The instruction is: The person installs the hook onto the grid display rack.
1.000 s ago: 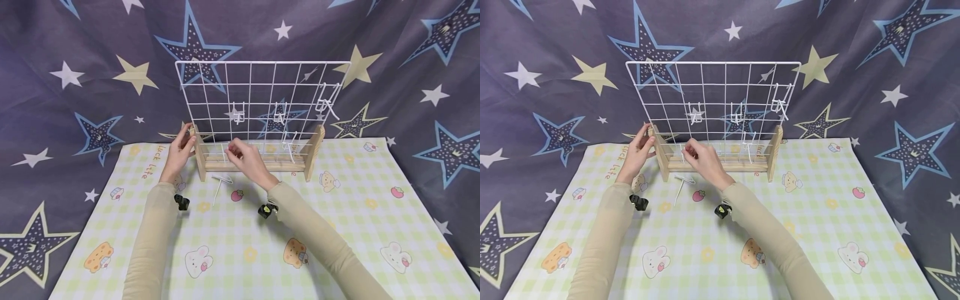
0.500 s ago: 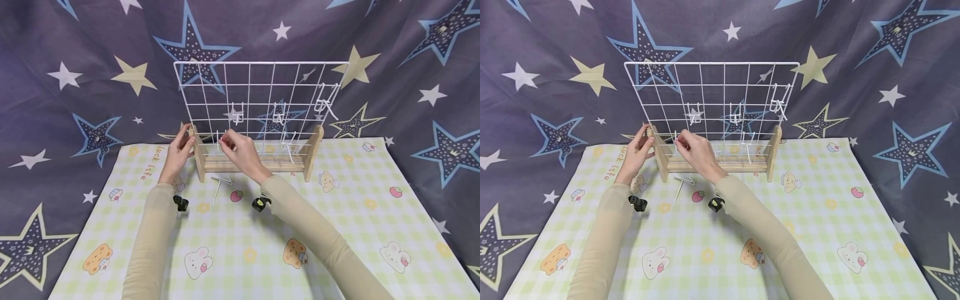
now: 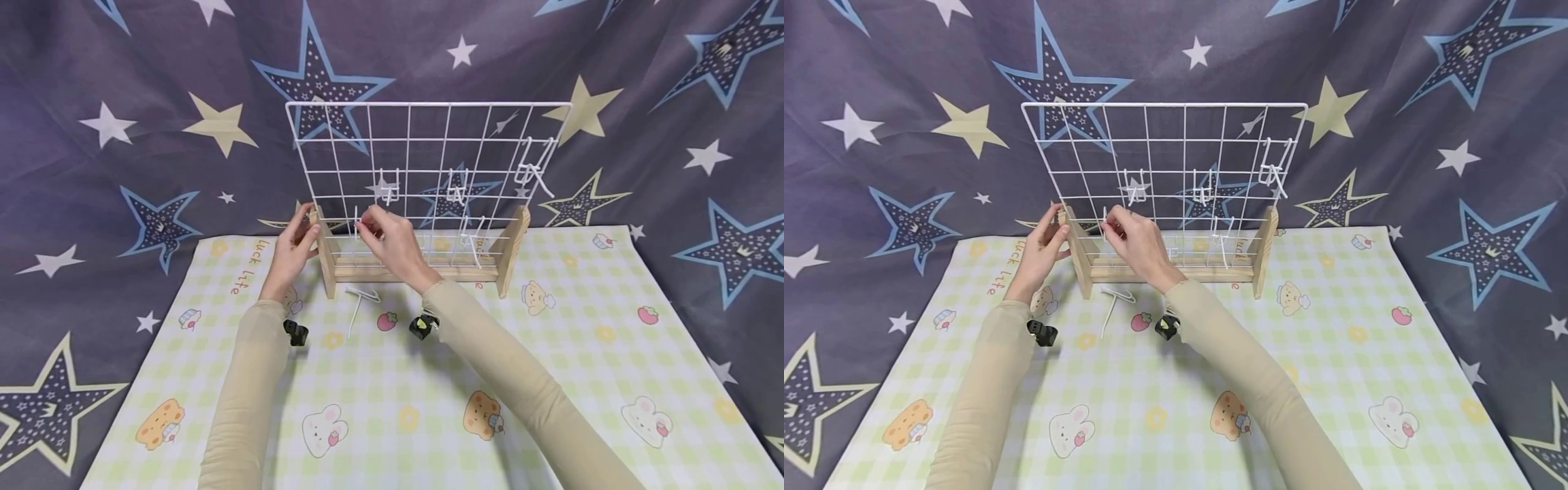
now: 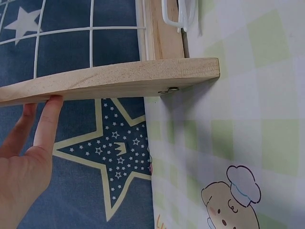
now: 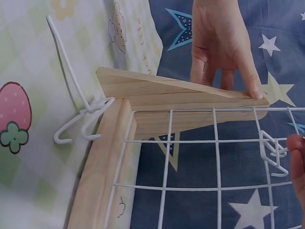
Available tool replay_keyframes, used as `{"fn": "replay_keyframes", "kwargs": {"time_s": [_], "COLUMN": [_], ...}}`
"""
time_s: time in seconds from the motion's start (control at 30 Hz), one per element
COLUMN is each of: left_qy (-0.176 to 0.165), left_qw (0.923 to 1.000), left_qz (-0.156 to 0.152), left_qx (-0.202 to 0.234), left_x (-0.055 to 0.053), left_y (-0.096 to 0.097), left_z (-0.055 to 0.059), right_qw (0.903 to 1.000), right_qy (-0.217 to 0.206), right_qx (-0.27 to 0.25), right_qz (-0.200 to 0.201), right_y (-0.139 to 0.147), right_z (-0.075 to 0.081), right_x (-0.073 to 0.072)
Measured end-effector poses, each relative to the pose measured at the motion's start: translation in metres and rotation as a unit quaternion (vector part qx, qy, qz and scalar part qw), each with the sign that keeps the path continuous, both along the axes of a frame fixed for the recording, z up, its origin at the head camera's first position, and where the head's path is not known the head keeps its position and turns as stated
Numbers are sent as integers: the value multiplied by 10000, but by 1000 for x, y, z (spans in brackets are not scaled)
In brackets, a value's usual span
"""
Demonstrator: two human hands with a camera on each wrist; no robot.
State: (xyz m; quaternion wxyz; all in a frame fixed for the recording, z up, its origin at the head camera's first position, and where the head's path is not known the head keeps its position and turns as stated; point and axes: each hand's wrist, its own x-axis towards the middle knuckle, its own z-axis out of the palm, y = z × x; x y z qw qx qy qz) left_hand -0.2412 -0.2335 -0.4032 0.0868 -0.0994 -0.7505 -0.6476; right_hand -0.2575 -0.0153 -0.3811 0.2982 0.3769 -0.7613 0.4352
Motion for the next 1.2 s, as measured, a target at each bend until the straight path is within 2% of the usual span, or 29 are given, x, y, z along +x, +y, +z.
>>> {"fn": "replay_keyframes", "kwargs": {"time_s": [0.2, 0.3, 0.4, 0.67, 0.83, 1.0, 1.1, 1.2], "left_qy": [44, 42, -2, -169, -159, -37, -10, -86], "left_qw": [9999, 9997, 9998, 9998, 9997, 9998, 9998, 9999], "left_qz": [108, 159, 150, 86, 93, 111, 99, 71], "left_qx": [-124, -161, -131, -111, -140, -130, -145, -108], "left_x": [-12, -14, -12, 3, 4, -4, -3, 3], "left_y": [-8, -7, -6, 3, 3, -2, -2, 2], "left_z": [-18, -21, -18, 6, 7, -6, -5, 4], "right_qw": [9996, 9995, 9995, 9979, 9965, 9954, 9944, 9934], "right_qy": [53, 8, -80, -618, -821, -948, -1048, -1140], "right_qx": [207, 246, 269, 184, 146, 158, 122, 73], "right_qz": [-176, -205, -174, 84, 83, -6, -61, -48], "right_y": [-4, -4, -5, -6, -7, -7, -7, -7], "right_z": [-7, -11, -16, -31, -38, -44, -49, -55], "right_x": [-1, 0, 2, 8, 11, 14, 17, 20]}}
